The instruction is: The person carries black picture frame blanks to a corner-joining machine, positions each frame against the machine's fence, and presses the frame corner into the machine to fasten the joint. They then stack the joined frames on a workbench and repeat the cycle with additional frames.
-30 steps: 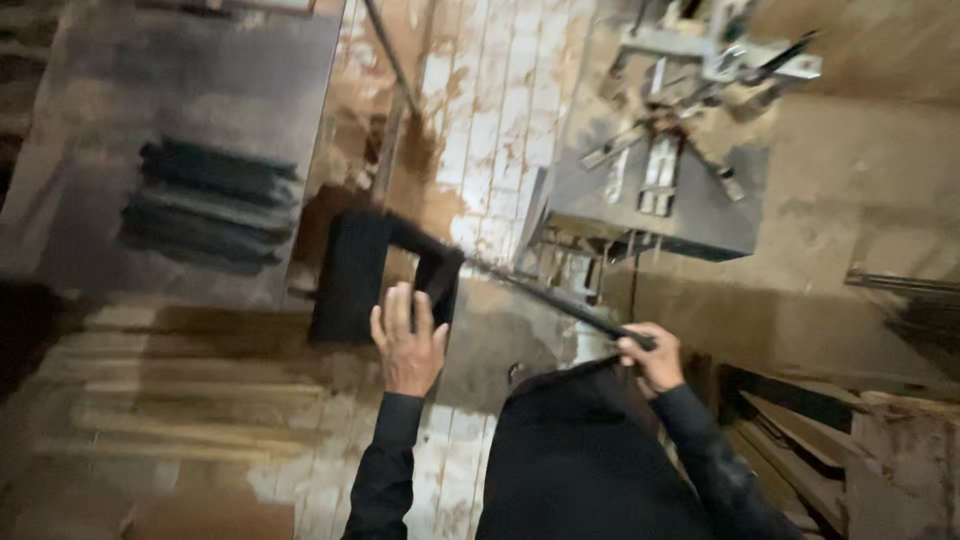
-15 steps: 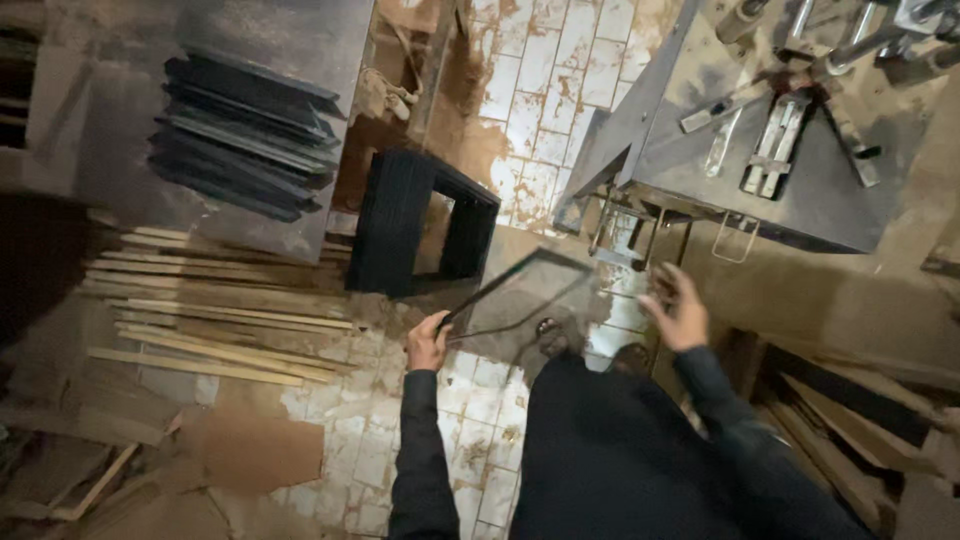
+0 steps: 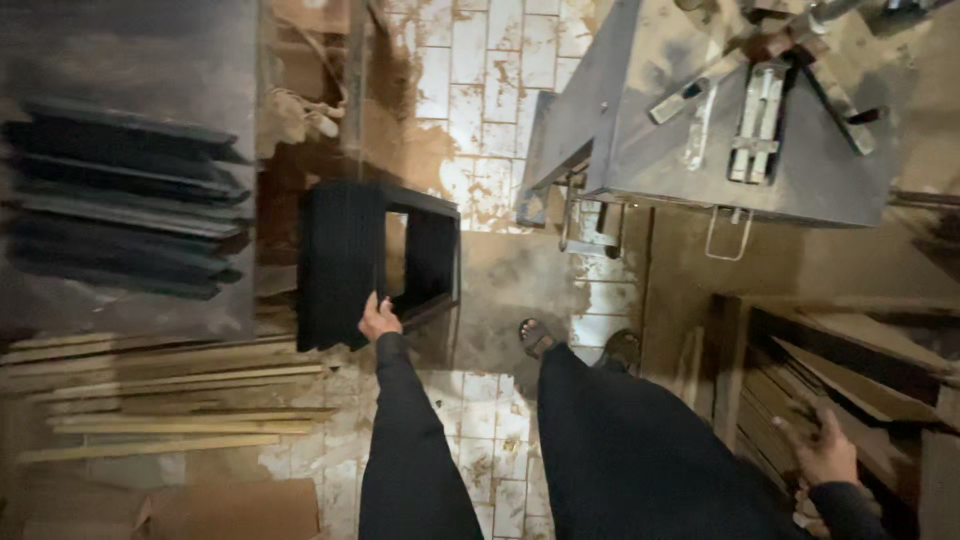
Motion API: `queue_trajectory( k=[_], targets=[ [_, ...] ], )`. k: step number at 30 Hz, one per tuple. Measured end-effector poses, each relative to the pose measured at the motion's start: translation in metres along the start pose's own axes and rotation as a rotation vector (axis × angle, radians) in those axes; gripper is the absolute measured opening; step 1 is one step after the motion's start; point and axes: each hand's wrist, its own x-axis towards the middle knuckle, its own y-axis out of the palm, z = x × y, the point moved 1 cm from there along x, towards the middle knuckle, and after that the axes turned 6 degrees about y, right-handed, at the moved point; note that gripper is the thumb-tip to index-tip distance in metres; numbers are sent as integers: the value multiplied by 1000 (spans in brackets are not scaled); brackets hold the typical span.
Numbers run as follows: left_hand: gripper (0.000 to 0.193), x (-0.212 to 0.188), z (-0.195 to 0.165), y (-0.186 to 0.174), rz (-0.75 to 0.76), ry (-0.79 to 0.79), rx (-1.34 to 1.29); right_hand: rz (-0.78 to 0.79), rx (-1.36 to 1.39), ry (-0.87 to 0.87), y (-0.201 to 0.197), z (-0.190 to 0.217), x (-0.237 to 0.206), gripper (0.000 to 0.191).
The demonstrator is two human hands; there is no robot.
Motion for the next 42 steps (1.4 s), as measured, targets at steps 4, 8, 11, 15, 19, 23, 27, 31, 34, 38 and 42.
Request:
queue_trajectory(
  k=[4, 8, 11, 15, 19, 23, 27, 31, 34, 38, 42],
  targets=[
    [31, -7, -13, 4, -4, 227, 41, 36, -21, 129, 4, -27, -4, 72],
    [35, -15, -22, 7, -50, 298, 158, 62, 145, 141, 8, -58, 2, 71],
    [43, -29, -31, 15, -129, 263, 248, 131, 360, 157, 6, -87, 5, 69],
    [47, -100, -77, 39, -187, 505, 287, 70, 439, 62, -4, -127, -5, 64],
    [35, -271, -172, 98, 209, 789, -149, -175, 615, -167, -22, -178, -32, 43],
    [29, -489, -283, 160, 998, 1004, -398, -460, 807, -206, -39, -239, -65, 31],
    [32, -677, -382, 193, 1333, 1655, -649, -739, 887, -5, -39, -294, -111, 27],
    [40, -843, -435, 219, 1591, 1905, -426, -1026, 898, 230, -31, -348, -138, 25],
    [51, -933, -423, 212, 1615, 2036, -182, -1132, 912, 418, -25, -375, -156, 26],
    [50, -980, -398, 222, 1446, 2075, 69, -1203, 1095, 640, -21, -393, -172, 30],
    [32, -984, -388, 238, 1320, 2118, 148, -1230, 963, 748, -55, -426, -153, 46]
  ],
)
